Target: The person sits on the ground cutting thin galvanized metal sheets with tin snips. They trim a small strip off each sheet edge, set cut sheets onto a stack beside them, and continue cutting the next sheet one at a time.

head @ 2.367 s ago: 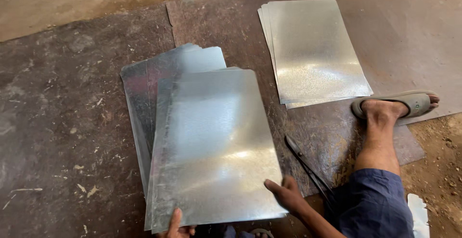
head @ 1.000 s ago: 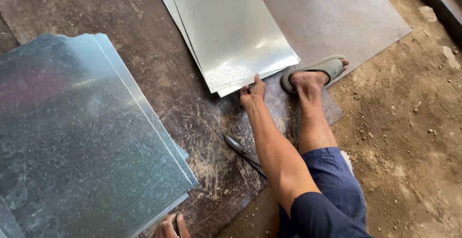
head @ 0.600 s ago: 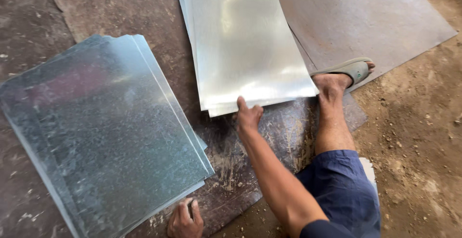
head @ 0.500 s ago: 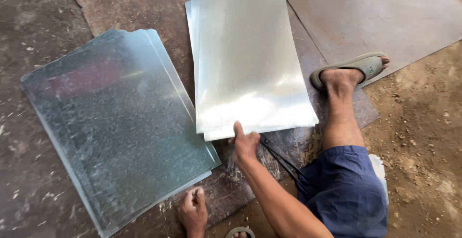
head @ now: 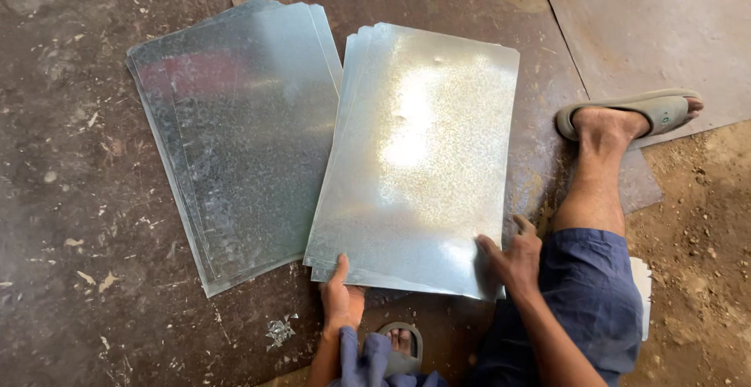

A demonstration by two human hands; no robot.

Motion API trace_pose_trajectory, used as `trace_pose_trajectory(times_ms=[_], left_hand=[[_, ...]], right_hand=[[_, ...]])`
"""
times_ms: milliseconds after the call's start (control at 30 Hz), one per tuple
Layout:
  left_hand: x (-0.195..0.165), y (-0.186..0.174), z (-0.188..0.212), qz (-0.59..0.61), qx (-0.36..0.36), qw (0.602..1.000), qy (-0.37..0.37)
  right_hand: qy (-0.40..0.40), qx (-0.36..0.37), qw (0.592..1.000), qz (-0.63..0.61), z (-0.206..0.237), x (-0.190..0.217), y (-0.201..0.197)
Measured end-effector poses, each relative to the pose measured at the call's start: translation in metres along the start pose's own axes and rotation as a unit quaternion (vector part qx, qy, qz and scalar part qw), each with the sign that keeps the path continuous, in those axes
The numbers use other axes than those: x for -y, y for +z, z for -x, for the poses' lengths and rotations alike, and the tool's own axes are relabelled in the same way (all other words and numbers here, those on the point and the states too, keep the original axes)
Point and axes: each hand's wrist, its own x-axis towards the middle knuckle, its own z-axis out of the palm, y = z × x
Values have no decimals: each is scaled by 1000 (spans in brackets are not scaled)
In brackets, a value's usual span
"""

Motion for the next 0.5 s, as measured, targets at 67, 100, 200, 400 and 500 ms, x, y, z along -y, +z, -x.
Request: trace_pose_trajectory(times_ms=[67, 100, 200, 400, 500], left_hand=[[-11, 8, 6, -13, 51, 999, 9], [-18, 11, 8, -20, 72, 997, 13], [-43, 17, 11, -89, 109, 981, 131], [-85, -2, 51, -166, 50, 957, 232], [-91, -30, 81, -208, 7, 948, 241]], right_hand=[[164, 140, 956, -200, 12, -24, 6], [293, 252, 859, -337, 20, -26, 8], [436, 302, 725, -439, 38, -1, 15], [434, 269, 711, -483, 27, 53, -7], [410, 313, 700, -494, 22, 73, -5]])
